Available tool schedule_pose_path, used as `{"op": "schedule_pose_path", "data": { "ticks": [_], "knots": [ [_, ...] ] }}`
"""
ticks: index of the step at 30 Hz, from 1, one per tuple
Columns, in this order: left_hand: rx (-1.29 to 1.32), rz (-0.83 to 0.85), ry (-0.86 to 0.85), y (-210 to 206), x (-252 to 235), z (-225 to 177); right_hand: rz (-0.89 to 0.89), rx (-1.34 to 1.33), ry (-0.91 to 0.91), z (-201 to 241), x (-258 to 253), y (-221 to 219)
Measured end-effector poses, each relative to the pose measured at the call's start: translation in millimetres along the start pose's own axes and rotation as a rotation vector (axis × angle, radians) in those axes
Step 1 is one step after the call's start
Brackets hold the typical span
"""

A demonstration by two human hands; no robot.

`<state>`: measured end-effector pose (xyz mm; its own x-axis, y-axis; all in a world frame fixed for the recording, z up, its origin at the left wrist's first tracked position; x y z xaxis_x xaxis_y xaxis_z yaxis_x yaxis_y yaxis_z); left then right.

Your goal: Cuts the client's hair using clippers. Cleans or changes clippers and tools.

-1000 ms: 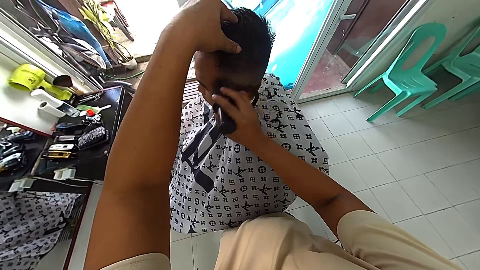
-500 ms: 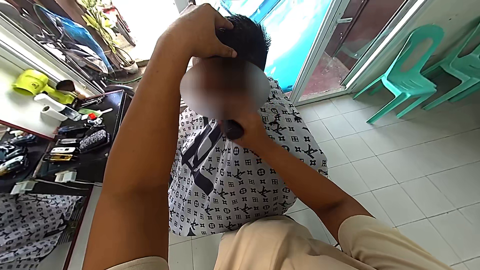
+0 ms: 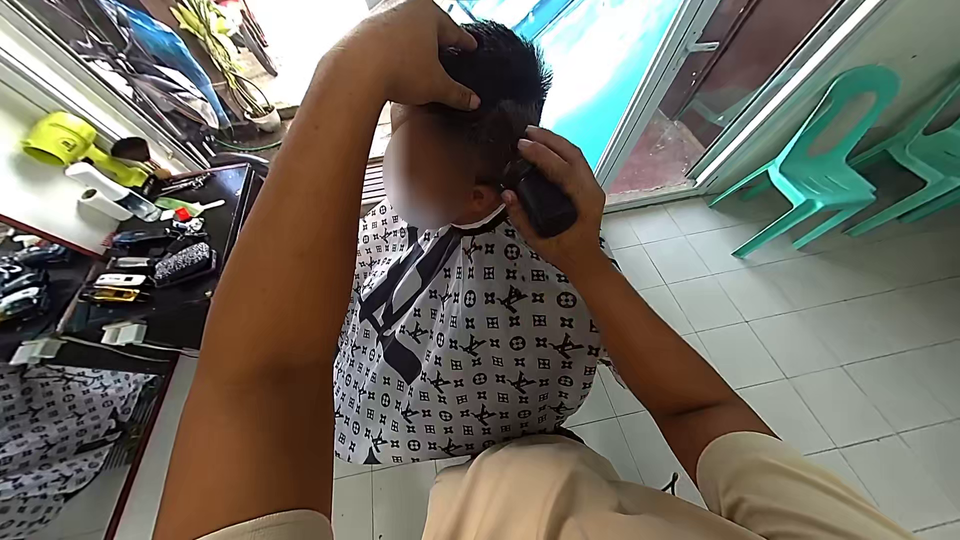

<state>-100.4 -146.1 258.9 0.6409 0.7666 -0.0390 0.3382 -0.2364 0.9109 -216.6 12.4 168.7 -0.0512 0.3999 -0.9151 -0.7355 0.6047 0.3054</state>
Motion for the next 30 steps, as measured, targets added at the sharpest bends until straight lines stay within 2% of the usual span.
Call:
{"op": "schedule_pose_path", "data": {
  "ticks": [5, 6, 9, 12, 16, 17, 19, 21, 24, 27, 30],
  "knots": [
    [0.011, -0.029, -0.008, -1.1, -1.9, 2.2, 0.392, 0.067, 0.120, -21.5, 42.1, -26.6],
    [0.028, -0.044, -0.009, -1.6, -0.1, 3.0, 0.406, 0.040, 0.127, -20.9, 38.8, -21.3],
    [0.146, -0.148, 0.010, 1.0, 12.8, 5.1, 0.260, 0.011, 0.194, -18.9, -2.2, 9.5],
    [0.268, -0.468, 0.126, 9.6, 46.1, 14.4, 0.264, 0.061, 0.326, -34.1, -2.3, 4.3],
    [0.316, -0.972, 0.168, -20.9, 127.6, 24.3, 0.532, -0.053, 0.434, -61.9, 47.4, -21.2],
    [0.320, -1.064, 0.193, -42.6, 153.1, 26.5, 0.538, -0.093, 0.426, -63.1, 44.4, -15.4],
    [0.325, -1.245, 0.298, -94.7, 209.8, 28.5, 0.404, -0.153, 0.399, -59.6, 12.5, 9.9],
    [0.365, -1.360, 0.493, -161.2, 269.2, 31.5, 0.274, -0.157, 0.406, -59.2, -12.1, 24.2],
    [0.372, -1.449, 0.890, -282.3, 355.4, 34.1, 0.361, -0.132, 0.499, -69.8, 13.3, 0.2],
    [0.342, -1.455, 1.171, -402.4, 416.4, 14.7, 0.510, -0.165, 0.530, -77.7, 47.7, -15.2],
    [0.416, -1.345, 1.419, -511.0, 449.4, -25.9, 0.355, -0.223, 0.487, -63.0, 9.7, 16.6]
  ]
}}
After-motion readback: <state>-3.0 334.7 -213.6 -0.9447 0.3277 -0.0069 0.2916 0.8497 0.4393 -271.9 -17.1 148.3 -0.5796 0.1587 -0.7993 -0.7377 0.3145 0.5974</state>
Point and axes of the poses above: each hand's wrist, its own x-axis away from the middle knuckle, its own y-axis out of the back of the hand, z = x × y, the point moved 10 cm from there along -x, towards the middle knuckle, and after that the axes turned 13 degrees about x, right-handed, at the moved point
